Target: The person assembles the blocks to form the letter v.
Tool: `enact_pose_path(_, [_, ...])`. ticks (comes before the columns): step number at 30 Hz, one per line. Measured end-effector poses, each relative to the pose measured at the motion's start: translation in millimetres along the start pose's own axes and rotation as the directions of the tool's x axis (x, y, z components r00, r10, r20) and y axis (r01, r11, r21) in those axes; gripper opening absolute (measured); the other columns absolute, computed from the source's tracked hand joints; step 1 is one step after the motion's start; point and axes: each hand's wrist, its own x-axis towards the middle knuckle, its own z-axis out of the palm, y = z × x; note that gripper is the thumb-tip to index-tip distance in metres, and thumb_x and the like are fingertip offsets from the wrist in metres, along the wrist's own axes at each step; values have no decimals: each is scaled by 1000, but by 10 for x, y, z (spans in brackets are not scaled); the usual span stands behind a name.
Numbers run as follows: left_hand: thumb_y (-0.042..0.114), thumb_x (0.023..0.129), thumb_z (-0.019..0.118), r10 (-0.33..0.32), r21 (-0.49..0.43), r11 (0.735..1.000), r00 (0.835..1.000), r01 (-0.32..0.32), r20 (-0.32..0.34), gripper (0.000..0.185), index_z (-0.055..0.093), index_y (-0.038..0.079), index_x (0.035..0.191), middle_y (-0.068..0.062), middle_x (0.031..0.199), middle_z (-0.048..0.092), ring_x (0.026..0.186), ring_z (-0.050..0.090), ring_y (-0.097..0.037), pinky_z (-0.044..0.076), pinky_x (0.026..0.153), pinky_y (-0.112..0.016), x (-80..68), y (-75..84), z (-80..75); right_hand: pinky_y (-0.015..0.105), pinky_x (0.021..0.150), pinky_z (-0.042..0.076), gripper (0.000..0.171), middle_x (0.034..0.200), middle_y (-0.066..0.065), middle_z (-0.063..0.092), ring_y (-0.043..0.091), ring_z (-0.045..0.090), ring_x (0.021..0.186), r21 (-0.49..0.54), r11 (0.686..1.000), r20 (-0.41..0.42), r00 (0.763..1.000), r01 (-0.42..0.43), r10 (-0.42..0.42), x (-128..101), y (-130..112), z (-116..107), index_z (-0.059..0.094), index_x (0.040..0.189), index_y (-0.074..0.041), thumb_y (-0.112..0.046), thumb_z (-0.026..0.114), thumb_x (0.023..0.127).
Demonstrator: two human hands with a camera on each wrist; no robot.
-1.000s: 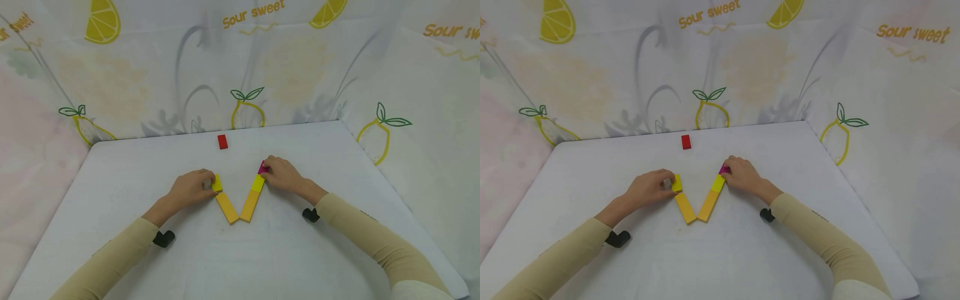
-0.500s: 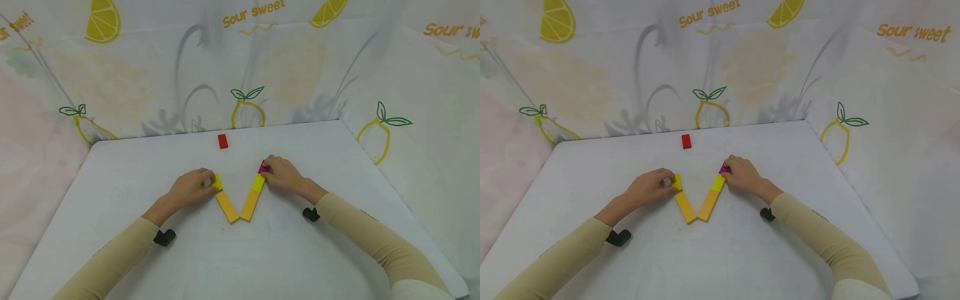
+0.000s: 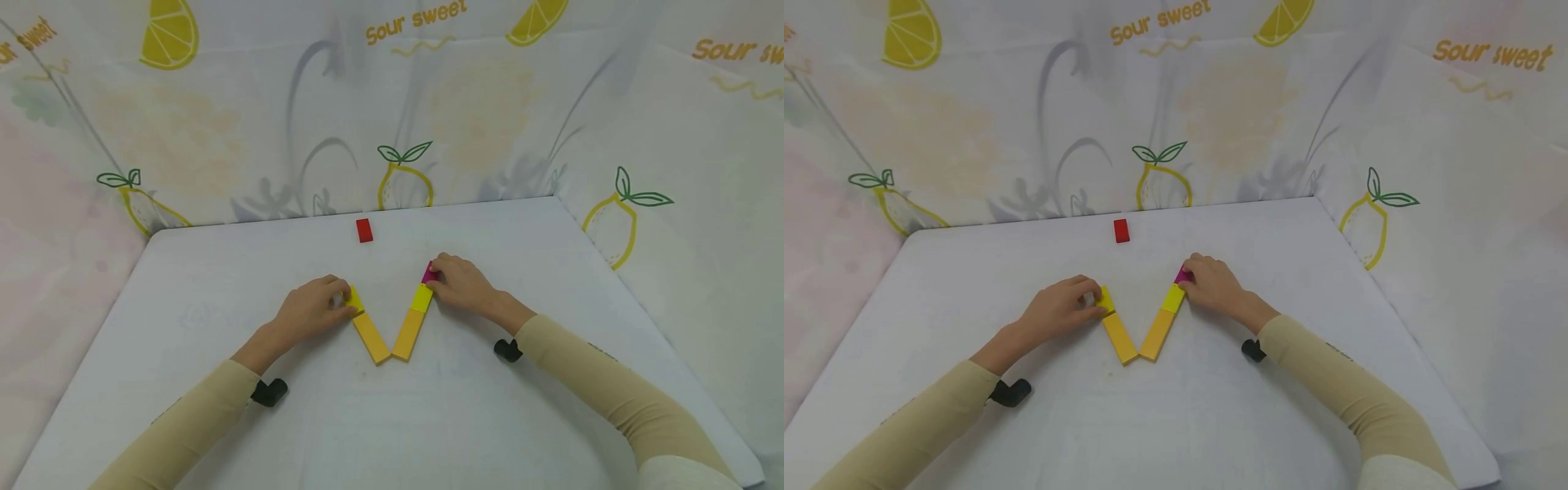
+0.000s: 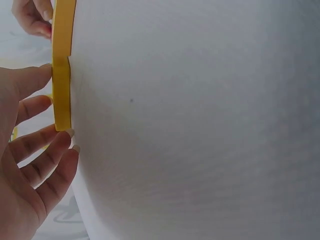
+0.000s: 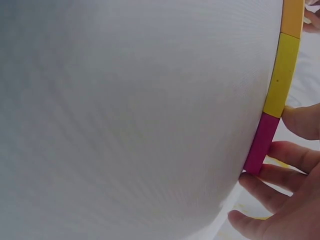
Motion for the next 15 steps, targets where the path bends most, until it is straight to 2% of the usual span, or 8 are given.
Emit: enact_pose_path(15, [45,81,66,30,18,999,999,-29,-25,23,58,27,92,9,104,59,79,51,-11,44,64,-24,-44,9,12,26,69,44,25,88,0,57,16,50,75,-4,1000,-12,1000,3,-4,12,18,20,62,104,-9,-27,61,87])
